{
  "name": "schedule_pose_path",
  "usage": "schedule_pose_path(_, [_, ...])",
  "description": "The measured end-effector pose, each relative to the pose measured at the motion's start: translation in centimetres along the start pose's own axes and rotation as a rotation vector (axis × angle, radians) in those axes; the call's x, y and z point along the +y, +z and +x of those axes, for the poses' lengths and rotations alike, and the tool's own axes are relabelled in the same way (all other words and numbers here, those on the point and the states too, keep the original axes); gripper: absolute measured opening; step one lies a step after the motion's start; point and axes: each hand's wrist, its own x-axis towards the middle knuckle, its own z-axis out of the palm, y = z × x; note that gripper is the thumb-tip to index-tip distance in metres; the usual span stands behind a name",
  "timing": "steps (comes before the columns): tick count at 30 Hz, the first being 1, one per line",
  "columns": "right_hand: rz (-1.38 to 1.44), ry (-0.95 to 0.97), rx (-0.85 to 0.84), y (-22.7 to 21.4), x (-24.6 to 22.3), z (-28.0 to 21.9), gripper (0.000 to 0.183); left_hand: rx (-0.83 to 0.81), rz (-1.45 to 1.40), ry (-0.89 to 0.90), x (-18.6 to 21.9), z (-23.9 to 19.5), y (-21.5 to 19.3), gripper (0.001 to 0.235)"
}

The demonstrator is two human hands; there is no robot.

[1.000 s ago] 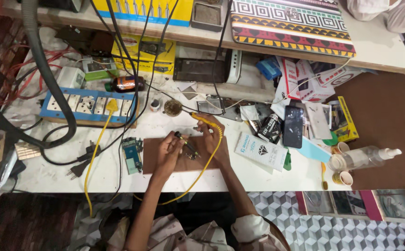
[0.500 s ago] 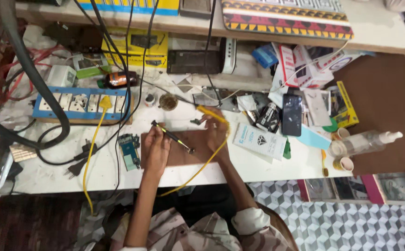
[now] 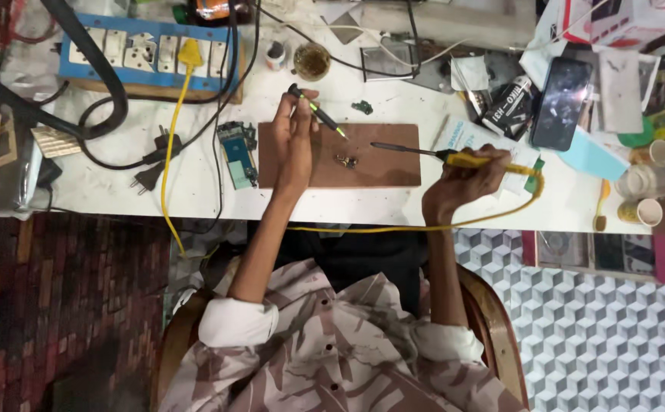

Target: The person uses a soldering iron and tweezers to work on small electronic components on a brown mat. They repeatedly heat and adjust the components, occasionally dipping the soldering iron tip into a small container.

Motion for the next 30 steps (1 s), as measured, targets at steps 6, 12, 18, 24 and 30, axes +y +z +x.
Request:
schedule_pose_path(6, [-0.045,0.063,0.069,0.4,2.8,1.3,0.035,-0.044,-0.083,-0.008,0.0,0.8,0.6,0.033])
schedule_pose_path(12, [0.063,0.182,0.108,0.1,5.5,1.5,0.037,-0.154,0.031,-0.006,-1.1,0.2,0.4,0.033])
schedule_pose_path(18, [0.136,0.273,0.125,-0.7,5.5,1.2,0.034,-0.213,0.143,0.002,-1.9,-0.2,0.4,0.031])
schedule_pose_path(24, [0.108,0.220,0.045,-0.2,5.7,1.4,0.031,-0.307,0.228,0.138,-0.8,-0.2,0.9,0.028])
schedule_pose_path(30, [0.115,0.256,0.022,-0.2,5.2,1.0,0.034,-0.280,0.212,0.097,0.0,-0.3,1.2,0.028])
